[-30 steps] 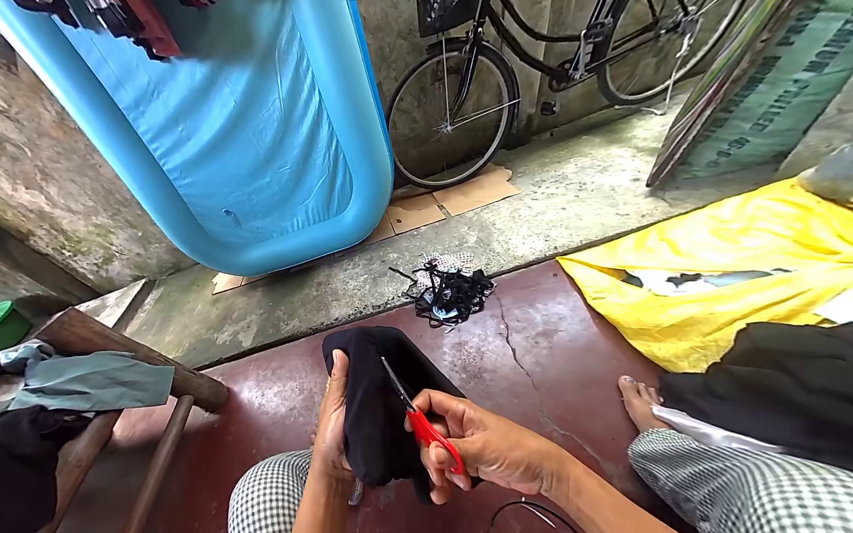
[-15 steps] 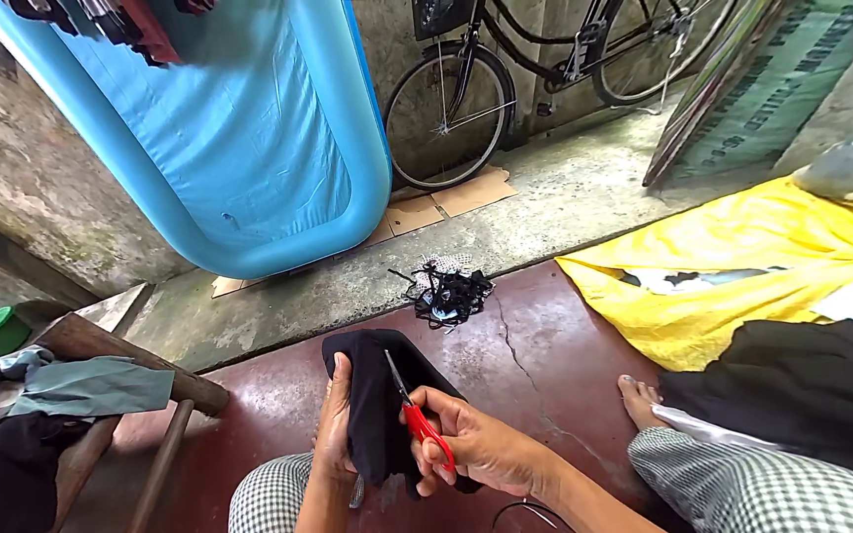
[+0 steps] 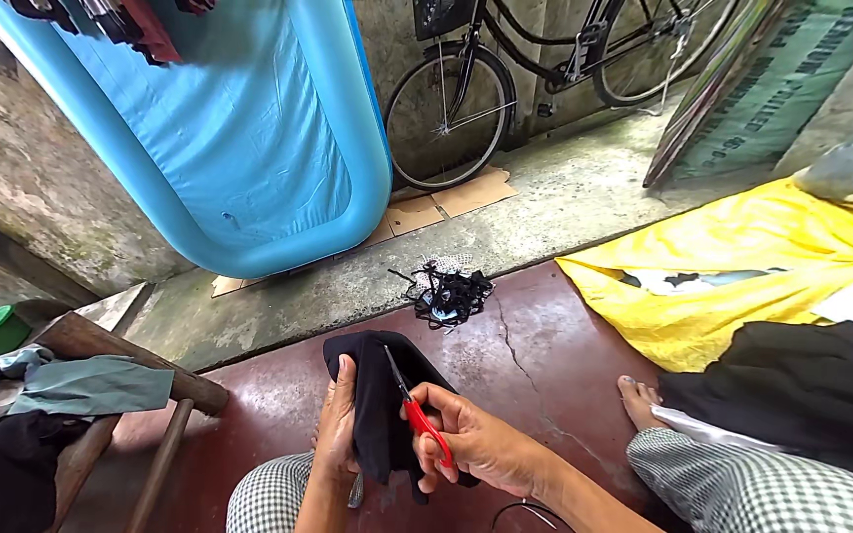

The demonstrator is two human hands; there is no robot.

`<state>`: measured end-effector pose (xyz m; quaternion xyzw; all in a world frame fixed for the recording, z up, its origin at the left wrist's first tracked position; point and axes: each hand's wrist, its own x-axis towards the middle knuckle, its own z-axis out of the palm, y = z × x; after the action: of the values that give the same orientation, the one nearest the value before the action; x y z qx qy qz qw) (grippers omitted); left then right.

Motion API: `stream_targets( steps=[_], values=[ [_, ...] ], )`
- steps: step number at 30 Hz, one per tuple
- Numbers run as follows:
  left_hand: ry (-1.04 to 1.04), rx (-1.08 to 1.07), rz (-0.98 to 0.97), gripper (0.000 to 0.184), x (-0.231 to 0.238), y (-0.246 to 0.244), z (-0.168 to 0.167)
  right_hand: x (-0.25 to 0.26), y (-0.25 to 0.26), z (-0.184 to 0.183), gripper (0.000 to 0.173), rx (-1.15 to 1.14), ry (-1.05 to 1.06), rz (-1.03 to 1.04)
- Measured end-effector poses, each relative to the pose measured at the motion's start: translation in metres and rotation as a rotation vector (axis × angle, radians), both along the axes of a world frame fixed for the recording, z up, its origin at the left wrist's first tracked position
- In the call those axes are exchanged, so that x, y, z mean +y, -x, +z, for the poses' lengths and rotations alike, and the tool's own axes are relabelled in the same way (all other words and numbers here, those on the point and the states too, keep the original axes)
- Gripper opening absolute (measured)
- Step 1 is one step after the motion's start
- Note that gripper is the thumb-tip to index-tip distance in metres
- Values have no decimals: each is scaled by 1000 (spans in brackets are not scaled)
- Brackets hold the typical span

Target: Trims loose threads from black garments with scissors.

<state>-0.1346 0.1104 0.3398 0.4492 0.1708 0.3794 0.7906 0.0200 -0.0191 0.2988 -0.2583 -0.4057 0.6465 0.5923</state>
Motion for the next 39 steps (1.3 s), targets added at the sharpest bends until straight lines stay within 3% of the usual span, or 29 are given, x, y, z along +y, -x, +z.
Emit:
stream_targets(
  steps=[13,28,33,39],
  values=[
    [-133,139,75,44,-8,-4,4,-2,2,6,39,37,43,-42],
    [-169,151,106,44,-10,-7,-7,-2,4,9,36,91,73,-101],
    [-182,140,76,43,-13,-9,-10,-3,-2,11,43,83,95,-107],
    [-238,162,80,41,-16,-8,-15,-4,-6,13,35,71,156,-119]
  ],
)
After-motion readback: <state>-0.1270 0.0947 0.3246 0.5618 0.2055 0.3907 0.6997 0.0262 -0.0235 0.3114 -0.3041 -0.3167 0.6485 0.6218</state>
